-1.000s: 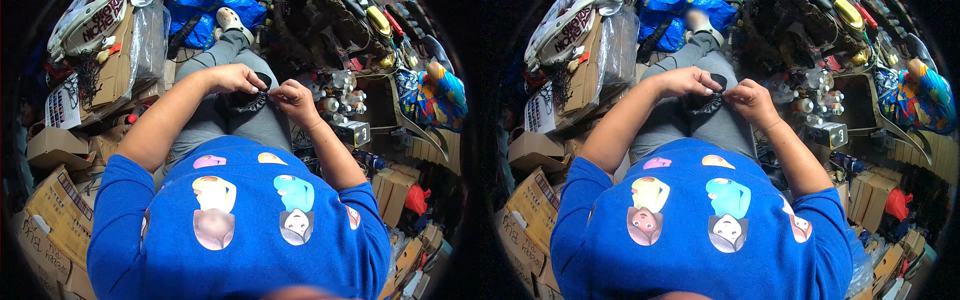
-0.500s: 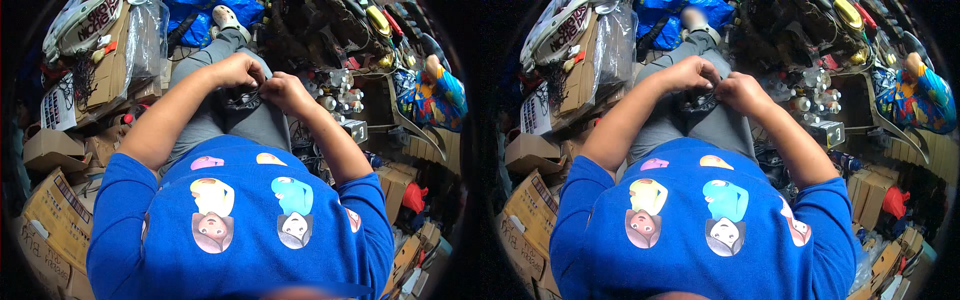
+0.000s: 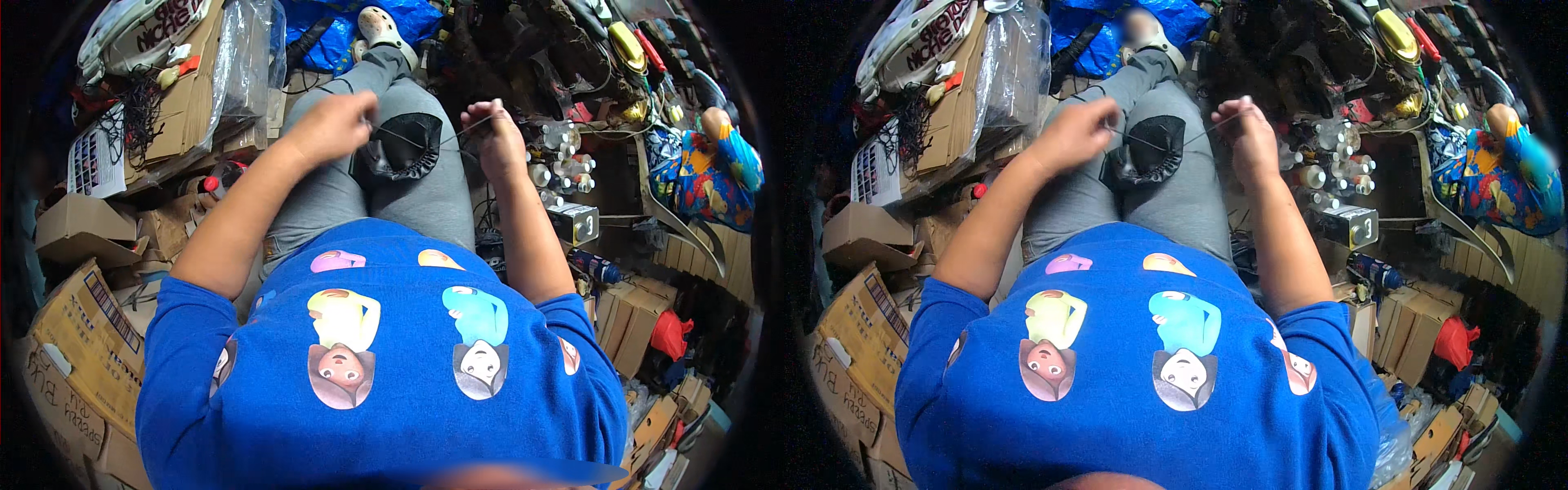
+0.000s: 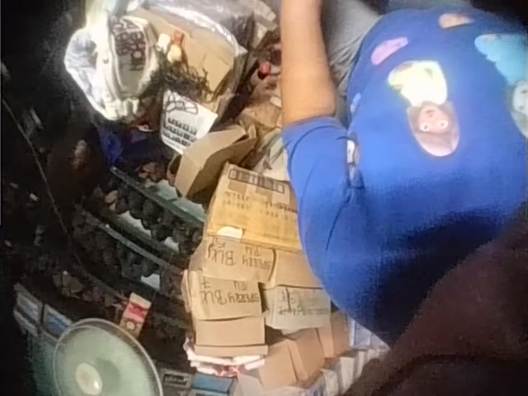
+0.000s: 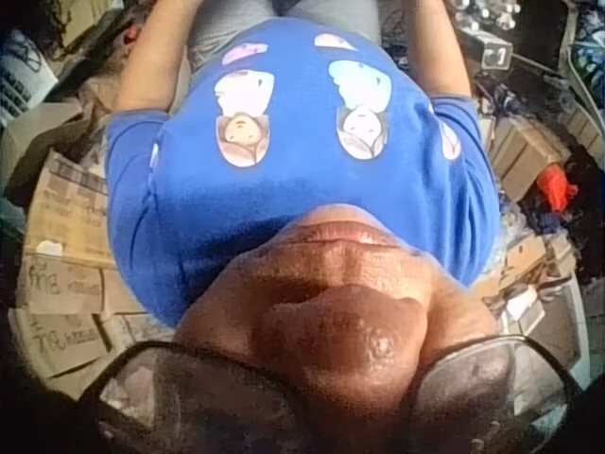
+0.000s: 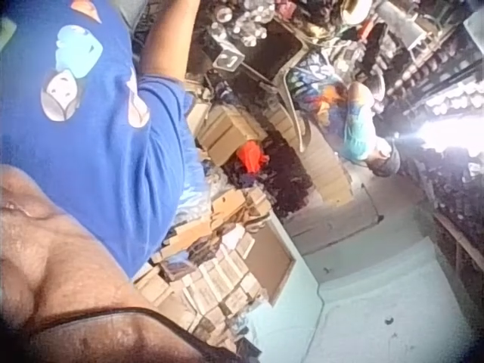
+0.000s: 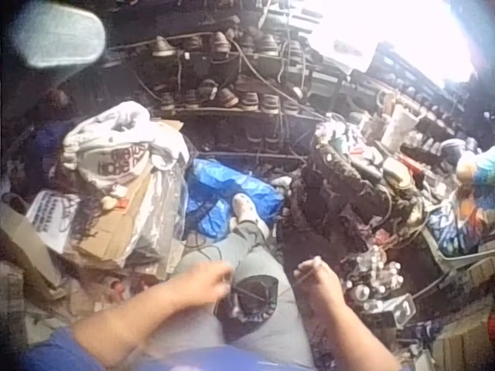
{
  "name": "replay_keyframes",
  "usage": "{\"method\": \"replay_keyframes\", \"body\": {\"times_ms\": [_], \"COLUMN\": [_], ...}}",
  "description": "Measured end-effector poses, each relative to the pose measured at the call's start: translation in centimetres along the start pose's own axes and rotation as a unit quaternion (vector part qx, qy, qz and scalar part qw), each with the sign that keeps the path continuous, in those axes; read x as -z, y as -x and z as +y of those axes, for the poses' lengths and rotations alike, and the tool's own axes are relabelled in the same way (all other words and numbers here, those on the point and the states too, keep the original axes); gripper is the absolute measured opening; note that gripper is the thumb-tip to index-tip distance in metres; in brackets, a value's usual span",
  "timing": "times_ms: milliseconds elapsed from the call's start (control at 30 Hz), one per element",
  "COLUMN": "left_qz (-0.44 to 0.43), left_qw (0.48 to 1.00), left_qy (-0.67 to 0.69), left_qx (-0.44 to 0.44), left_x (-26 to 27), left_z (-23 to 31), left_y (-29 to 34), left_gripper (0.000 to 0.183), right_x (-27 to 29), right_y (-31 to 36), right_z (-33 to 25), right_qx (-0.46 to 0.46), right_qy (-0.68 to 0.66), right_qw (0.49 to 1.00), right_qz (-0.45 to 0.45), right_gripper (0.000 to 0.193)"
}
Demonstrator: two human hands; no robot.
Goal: The recorder is assembling or sewing small black fabric components, likely part of shoe manufacturing.
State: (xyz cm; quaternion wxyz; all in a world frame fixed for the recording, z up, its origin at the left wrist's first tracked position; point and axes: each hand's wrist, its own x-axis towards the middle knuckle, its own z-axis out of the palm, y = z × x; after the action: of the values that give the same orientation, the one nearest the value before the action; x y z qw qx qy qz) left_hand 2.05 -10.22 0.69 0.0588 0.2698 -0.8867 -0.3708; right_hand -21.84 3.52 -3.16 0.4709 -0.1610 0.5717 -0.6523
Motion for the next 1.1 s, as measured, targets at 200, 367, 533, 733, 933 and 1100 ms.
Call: {"method": "replay_keyframes", "body": {"times_ms": [200, 367, 533, 733, 933, 1100], "left_qz": [0.071, -0.051, 0.039, 0.215, -0.023, 0.000], "left_qw": [0.741, 0.574, 0.964, 0.977, 0.995, 0.993], "left_qy": [0.665, 0.817, 0.258, 0.016, 0.031, 0.043], "left_qx": [0.055, -0.004, 0.047, 0.002, -0.090, -0.113], "left_x": [-2.4, -3.6, 2.3, 5.4, -3.1, -5.5], "left_z": [3.8, -1.6, -4.4, -4.4, 3.3, 2.6], "left_y": [-0.9, -0.9, 0.2, 6.4, 4.1, 3.3], "left_gripper": [0.033, 0.037, 0.032, 0.042, 0.037, 0.033], "right_x": [-1.0, 1.8, 5.0, 9.3, -5.3, -5.3], "right_y": [0.8, 1.4, 2.4, 2.1, 1.2, 0.1], "right_z": [-0.3, -0.2, -1.3, -4.9, -6.1, -6.0], "right_qx": [-0.199, -0.170, -0.193, 0.021, 0.101, 0.065], "right_qy": [-0.411, -0.211, -0.051, 0.442, 0.566, 0.655], "right_qw": [0.883, 0.947, 0.977, 0.893, 0.751, 0.685], "right_qz": [-0.110, -0.171, -0.075, -0.080, -0.324, -0.310], "right_gripper": [0.043, 0.049, 0.033, 0.059, 0.055, 0.051]}}
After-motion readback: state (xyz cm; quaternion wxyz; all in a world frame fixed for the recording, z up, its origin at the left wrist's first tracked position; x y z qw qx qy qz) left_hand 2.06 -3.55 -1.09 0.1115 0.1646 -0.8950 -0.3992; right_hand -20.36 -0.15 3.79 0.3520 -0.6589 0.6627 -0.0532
